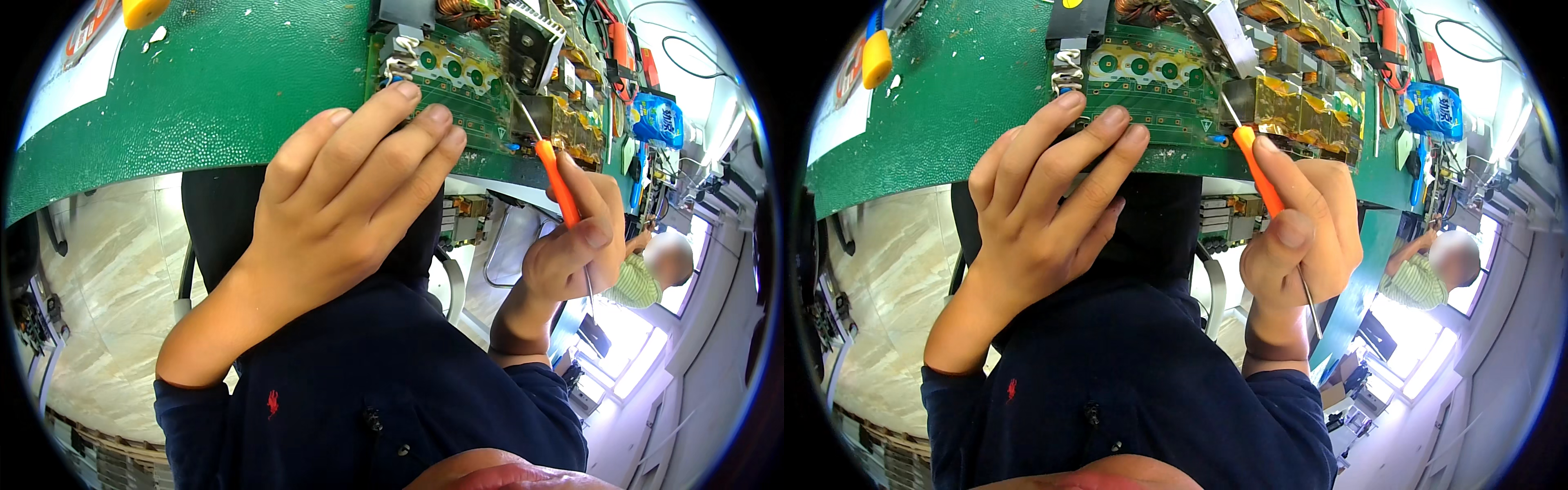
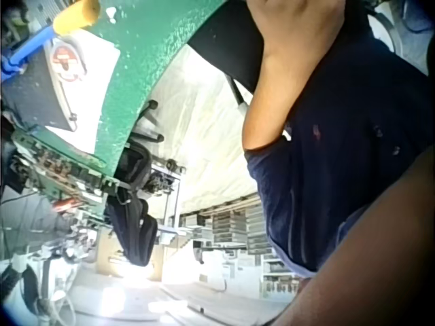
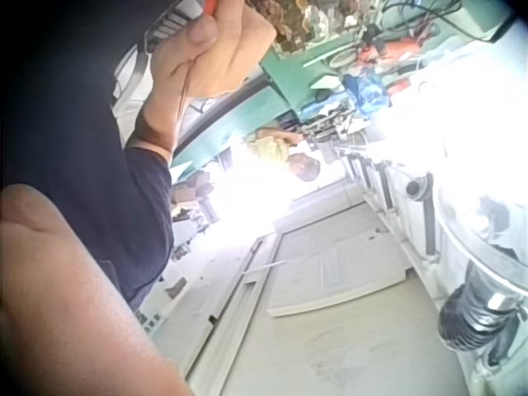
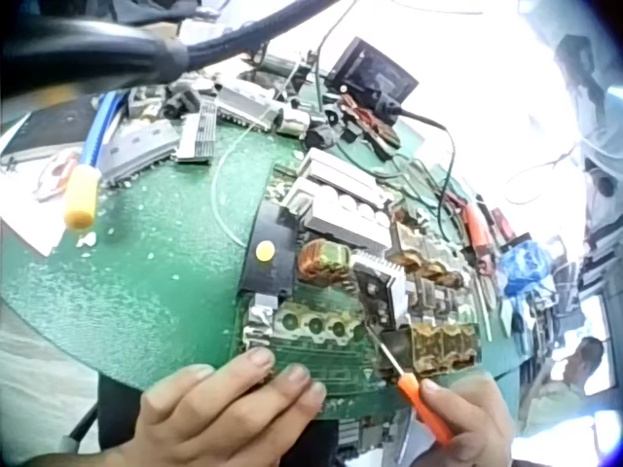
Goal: The person solders components on a circuit board and then uses a screwdriver to work on internal parts of an electronic device.
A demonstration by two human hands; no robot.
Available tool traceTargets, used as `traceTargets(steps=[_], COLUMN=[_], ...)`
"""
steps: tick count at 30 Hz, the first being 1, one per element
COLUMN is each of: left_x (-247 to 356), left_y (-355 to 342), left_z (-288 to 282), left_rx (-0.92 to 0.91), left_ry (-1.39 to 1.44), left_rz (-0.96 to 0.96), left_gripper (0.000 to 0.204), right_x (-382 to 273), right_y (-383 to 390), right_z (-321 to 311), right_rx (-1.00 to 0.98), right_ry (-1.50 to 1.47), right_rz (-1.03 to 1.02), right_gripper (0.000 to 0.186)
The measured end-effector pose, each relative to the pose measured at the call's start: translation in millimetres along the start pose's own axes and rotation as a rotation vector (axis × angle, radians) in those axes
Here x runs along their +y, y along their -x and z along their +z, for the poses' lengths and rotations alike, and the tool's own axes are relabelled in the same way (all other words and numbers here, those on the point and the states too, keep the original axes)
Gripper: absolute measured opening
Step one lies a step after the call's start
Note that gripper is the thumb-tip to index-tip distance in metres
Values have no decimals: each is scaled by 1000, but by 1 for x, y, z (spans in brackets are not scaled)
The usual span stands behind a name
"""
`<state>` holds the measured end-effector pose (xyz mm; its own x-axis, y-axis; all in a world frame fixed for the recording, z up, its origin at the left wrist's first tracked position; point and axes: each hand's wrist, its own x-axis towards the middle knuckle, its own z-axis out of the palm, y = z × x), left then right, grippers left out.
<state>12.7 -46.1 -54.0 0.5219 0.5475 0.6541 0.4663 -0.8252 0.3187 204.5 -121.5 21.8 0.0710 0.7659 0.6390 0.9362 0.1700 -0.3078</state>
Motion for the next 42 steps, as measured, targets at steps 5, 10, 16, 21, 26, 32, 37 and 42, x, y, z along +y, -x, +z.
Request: traceTargets(steps=[5,10,16,21,26,32,37,42], left_x=[0,0,0,-1,1,1,0,0], left_y=[-1,0,0,0,0,1,1,1], left_z=[0,1,1,0,2,3,2,1], left_rx=[5,6,7,1,23,23,22,11], left_ry=[-2,-17,-5,-7,12,14,15,13], left_rz=[2,6,2,1,-5,-4,-4,-3], left_gripper=[48,48,49,49,49,49,48,48], right_x=[2,1,0,-1,19,30,16,17], right_y=[0,-3,-10,-12,-29,-50,-62,-71], right_z=[-1,4,8,7,-36,-24,15,15], right_rx=[66,32,46,72,174,128,-67,-280], right_ry=[-17,37,19,21,-48,-178,-118,47], right_rz=[0,-35,-61,-54,-119,-36,60,47], right_gripper=[46,42,40,48,82,83,26,35])
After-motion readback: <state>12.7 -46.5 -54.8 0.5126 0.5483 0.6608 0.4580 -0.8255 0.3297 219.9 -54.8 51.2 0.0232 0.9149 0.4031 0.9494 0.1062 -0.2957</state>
